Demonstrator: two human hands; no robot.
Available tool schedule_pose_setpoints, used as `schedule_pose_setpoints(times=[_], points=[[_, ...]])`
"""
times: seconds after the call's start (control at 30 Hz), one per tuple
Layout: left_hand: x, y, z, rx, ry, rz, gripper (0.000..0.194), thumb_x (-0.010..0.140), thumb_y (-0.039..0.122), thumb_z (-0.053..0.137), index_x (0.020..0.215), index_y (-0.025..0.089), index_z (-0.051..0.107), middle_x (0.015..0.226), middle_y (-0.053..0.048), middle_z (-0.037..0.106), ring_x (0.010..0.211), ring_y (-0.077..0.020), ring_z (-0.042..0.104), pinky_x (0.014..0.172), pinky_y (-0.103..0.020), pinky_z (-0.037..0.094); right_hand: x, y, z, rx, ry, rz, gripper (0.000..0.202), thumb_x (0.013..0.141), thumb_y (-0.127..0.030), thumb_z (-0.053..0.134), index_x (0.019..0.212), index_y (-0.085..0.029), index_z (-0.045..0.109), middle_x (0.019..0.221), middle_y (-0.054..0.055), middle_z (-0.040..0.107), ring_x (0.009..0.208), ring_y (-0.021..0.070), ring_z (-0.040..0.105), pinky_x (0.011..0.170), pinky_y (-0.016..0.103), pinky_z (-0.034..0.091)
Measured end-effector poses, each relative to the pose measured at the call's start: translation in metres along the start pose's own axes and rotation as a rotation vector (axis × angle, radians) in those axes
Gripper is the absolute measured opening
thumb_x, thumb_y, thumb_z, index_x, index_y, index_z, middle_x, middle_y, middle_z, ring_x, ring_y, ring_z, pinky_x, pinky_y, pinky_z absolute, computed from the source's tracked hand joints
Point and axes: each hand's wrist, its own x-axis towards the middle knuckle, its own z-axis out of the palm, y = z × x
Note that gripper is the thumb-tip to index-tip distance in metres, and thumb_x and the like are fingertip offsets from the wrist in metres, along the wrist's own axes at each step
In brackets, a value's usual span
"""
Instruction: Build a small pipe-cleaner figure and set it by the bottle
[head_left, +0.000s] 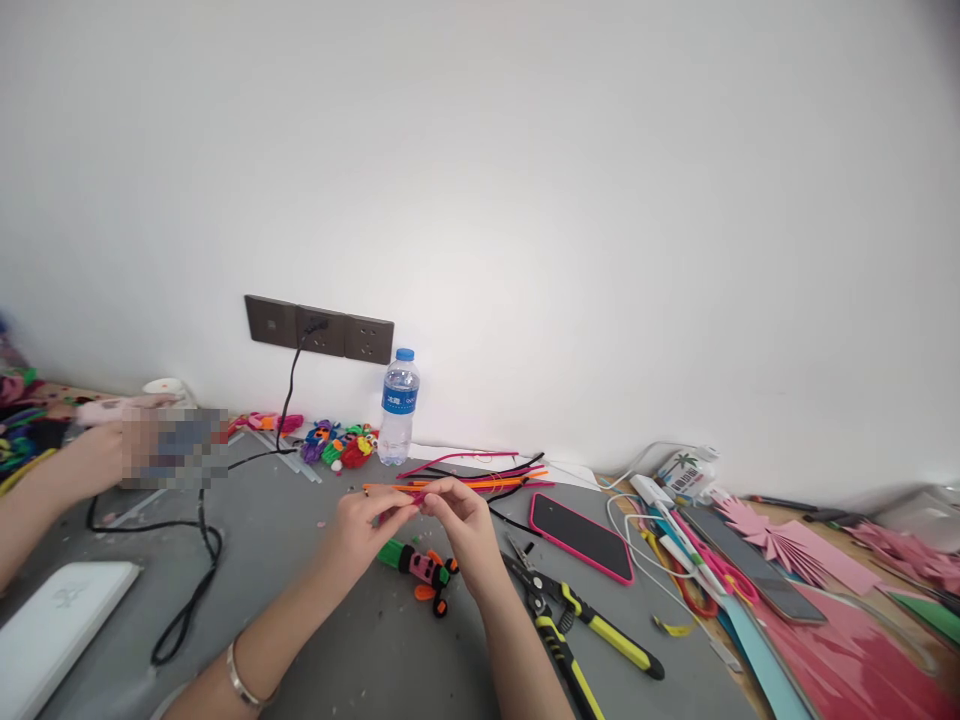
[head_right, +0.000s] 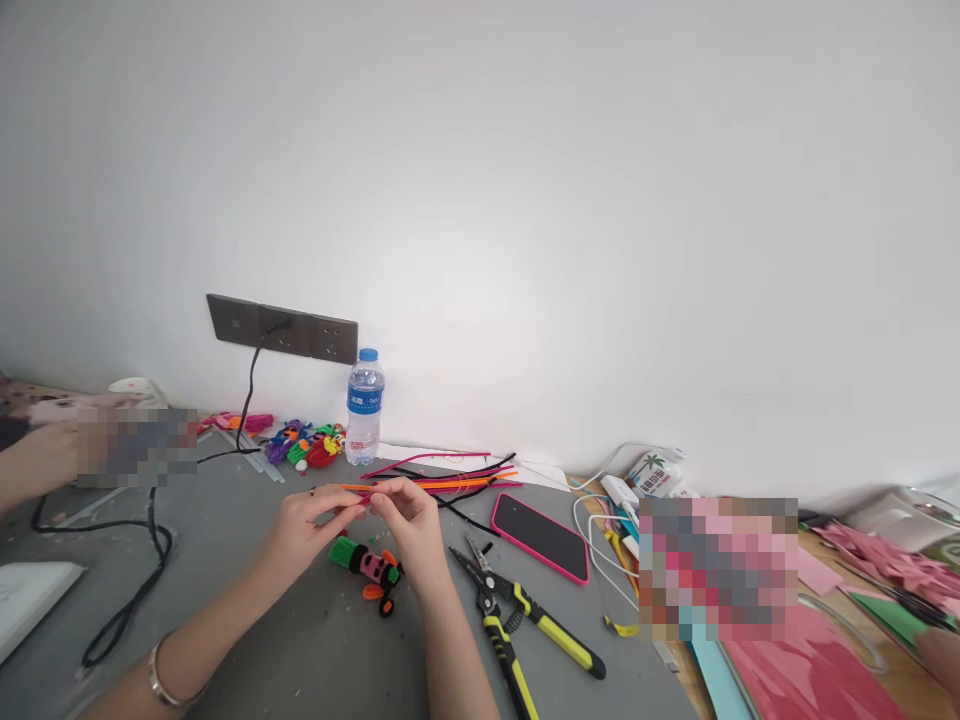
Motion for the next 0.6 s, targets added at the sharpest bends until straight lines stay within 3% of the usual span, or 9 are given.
schedule_pose_setpoints(times=[0.17, 0.6], points=[[-0.0001, -0.0026, 0.0015, 0.007, -0.007, 0.018, 0.015, 0.087, 0.024, 0.058, 0.077, 0.021, 0.070, 0.071, 0.001, 0.072, 0.064, -0.0131, 0.065, 0.061, -0.021, 0.048, -0.0013, -0.0039, 0.0009, -0.032, -0.039, 0.028, 0.022, 0.077, -0.040, 0.069, 0.073, -0.019, 0.065, 0.066, 0.000, 0.059, 0.067, 0.0151, 0.054, 0.068, 0.028, 0.044], [0.0021, 0.0024, 0.0001, -0.012, -0.159, -0.086, 0.020, 0.089, 0.027, 0.050, 0.078, 0.020, 0.065, 0.066, 0.001, 0.065, 0.058, -0.0120, 0.057, 0.056, -0.021, 0.042, -0.0024, -0.0044, 0.0011, -0.018, -0.092, 0.025, 0.020, 0.079, -0.039, 0.068, 0.076, -0.019, 0.063, 0.071, -0.001, 0.056, 0.066, 0.0135, 0.049, 0.066, 0.026, 0.042]])
